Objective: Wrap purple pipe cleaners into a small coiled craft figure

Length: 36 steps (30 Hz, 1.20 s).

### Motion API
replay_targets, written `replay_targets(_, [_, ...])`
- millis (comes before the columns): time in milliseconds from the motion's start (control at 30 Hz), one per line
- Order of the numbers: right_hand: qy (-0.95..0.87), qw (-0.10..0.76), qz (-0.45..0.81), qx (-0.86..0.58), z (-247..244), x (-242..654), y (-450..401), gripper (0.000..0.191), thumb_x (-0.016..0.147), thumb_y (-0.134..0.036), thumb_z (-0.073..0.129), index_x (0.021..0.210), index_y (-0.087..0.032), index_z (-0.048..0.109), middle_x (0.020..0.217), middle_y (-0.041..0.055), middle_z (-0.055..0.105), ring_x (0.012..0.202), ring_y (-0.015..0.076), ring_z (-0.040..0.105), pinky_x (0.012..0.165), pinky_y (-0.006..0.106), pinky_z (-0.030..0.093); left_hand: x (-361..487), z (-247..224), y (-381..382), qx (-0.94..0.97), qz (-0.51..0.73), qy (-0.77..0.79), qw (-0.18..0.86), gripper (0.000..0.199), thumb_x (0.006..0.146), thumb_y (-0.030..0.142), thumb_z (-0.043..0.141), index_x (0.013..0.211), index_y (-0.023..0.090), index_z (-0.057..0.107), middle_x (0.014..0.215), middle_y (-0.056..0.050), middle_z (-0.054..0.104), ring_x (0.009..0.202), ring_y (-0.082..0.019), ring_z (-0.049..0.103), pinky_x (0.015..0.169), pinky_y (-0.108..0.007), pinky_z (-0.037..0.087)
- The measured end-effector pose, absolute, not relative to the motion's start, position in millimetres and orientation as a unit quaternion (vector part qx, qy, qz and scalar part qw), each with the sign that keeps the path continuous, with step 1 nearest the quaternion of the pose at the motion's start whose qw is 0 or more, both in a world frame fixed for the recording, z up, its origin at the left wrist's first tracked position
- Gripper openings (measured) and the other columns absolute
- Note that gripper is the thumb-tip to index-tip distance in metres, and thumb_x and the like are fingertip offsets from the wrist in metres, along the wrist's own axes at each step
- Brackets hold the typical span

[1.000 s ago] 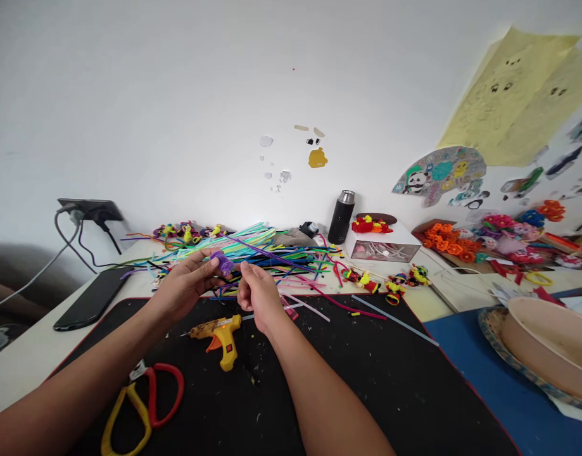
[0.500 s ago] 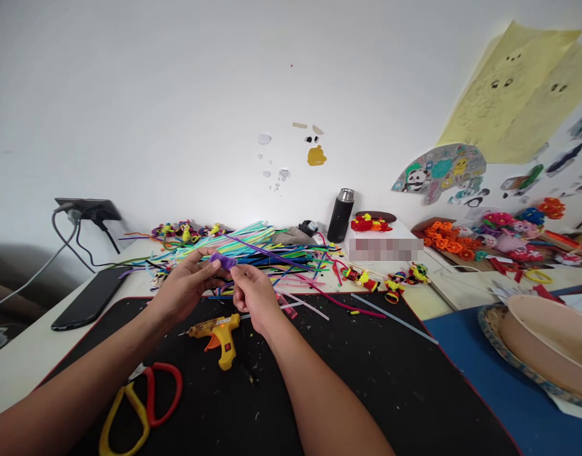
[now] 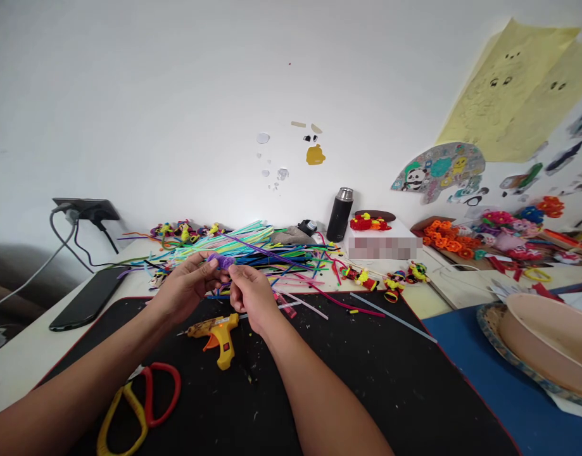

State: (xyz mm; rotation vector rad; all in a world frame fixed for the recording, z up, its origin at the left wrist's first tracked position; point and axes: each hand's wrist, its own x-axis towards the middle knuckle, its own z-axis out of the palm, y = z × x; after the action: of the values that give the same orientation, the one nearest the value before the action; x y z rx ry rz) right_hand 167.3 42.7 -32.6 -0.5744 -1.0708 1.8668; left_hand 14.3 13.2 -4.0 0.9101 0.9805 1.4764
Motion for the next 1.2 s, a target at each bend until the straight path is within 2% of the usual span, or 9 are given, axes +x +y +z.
replay_targets(467, [-0.435,0.458,0.738,-0.236,-34.5,165.9,43.1,0.052,0.072,-0.066,0.086,0.076,-0.020,0.061,0.044,-0.0112,0.043,0.034,0.0056,0.032,0.036,0.021,0.016,18.4,-3.9,10.1,0.405,0.627,0.412,0.524,0.045,0.070,0.038,0.098,0.095,0.018,0.066,0.074,-0.001,0.078,0.065,-0.016,0.074,0.059,-0.022,0.055])
replay_targets(733, [-0.439,0.480,0.723,-0.233,-39.1,163.7,41.7,0.051,0.080,-0.067,0.079,0.074,-0.021,0.059,0.045,-0.0108,0.041,0.034,0.0059,0.032,0.036,0.022,0.017,24.9,-6.3,5.4,0.437,0.647,0.422,0.460,0.043,0.073,0.036,0.096,0.092,0.021,0.060,0.075,0.000,0.078,0.068,-0.019,0.075,0.057,-0.025,0.052])
replay_targets(967, [-0.427,0.456,0.746,-0.232,-37.6,162.2,39.8,0.051,0.079,-0.069,0.078,0.080,-0.019,0.066,0.045,-0.0111,0.042,0.033,0.0057,0.031,0.037,0.023,0.015,24.1,-4.2,6.8,0.430,0.644,0.428,0.465,0.041,0.074,0.037,0.095,0.094,0.020,0.063,0.074,-0.001,0.077,0.066,-0.018,0.073,0.057,-0.025,0.051])
replay_targets(1200, [-0.409,0.447,0.766,-0.214,-34.2,163.6,38.5,0.059,0.082,-0.071,0.076,0.069,-0.022,0.046,0.050,-0.0091,0.047,0.034,0.0056,0.035,0.037,0.023,0.014,20.7,-2.4,8.9,0.413,0.642,0.449,0.464,0.050,0.071,0.042,0.095,0.108,0.018,0.072,0.075,-0.002,0.076,0.066,-0.018,0.069,0.060,-0.026,0.051])
